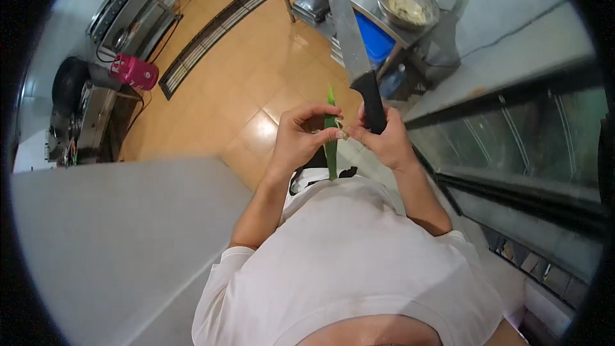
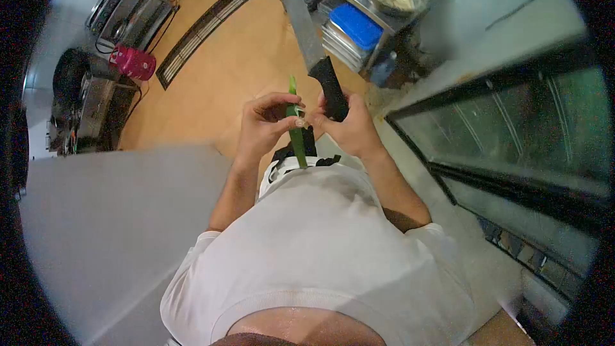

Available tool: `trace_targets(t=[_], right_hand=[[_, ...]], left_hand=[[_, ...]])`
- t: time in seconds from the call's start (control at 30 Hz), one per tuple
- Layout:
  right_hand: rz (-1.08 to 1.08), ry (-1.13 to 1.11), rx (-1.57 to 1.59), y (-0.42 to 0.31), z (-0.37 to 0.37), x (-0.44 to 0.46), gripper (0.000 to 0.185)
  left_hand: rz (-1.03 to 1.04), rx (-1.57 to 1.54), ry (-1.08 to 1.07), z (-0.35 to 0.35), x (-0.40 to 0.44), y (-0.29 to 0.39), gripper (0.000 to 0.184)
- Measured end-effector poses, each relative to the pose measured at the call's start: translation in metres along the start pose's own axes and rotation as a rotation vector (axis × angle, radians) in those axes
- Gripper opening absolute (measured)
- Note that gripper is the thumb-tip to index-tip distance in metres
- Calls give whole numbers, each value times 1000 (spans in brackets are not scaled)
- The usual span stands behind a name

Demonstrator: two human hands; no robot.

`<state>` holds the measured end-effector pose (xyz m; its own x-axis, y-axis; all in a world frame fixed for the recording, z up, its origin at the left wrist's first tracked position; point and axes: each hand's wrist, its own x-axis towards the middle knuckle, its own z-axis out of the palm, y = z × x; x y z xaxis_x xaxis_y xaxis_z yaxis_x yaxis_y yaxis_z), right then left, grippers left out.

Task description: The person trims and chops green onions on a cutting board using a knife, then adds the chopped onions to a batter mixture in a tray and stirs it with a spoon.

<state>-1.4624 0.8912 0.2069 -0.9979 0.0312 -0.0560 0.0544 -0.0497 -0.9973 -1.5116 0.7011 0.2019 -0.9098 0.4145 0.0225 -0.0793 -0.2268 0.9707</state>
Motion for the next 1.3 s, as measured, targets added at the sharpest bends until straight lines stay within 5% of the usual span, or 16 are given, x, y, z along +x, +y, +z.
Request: trace_targets(t=[0.23, 0.43, 0.67, 0.93, 1.03, 1.17, 1.3], right_hand=[[6, 127, 62, 12, 41, 201, 30], [173, 151, 164, 27, 30, 344, 30], [155, 115, 132, 14, 120, 503, 29], [17, 167, 48, 12, 104, 697, 26], [118, 248, 96, -9, 95, 731, 27], [-27, 437, 24, -23, 84, 764, 26], [59, 671, -38, -51, 80, 770, 30]], left_hand=[[21, 196, -98, -120, 175, 3, 9], [306, 619, -111, -170, 320, 2, 14], [245, 680, -6, -295, 419, 48, 12], [34, 531, -17, -362, 599, 60, 10], [-3, 546, -79, -378, 651, 61, 9], [-78, 431, -253, -379, 720, 71, 8], [104, 448, -553, -370, 786, 70, 4]])
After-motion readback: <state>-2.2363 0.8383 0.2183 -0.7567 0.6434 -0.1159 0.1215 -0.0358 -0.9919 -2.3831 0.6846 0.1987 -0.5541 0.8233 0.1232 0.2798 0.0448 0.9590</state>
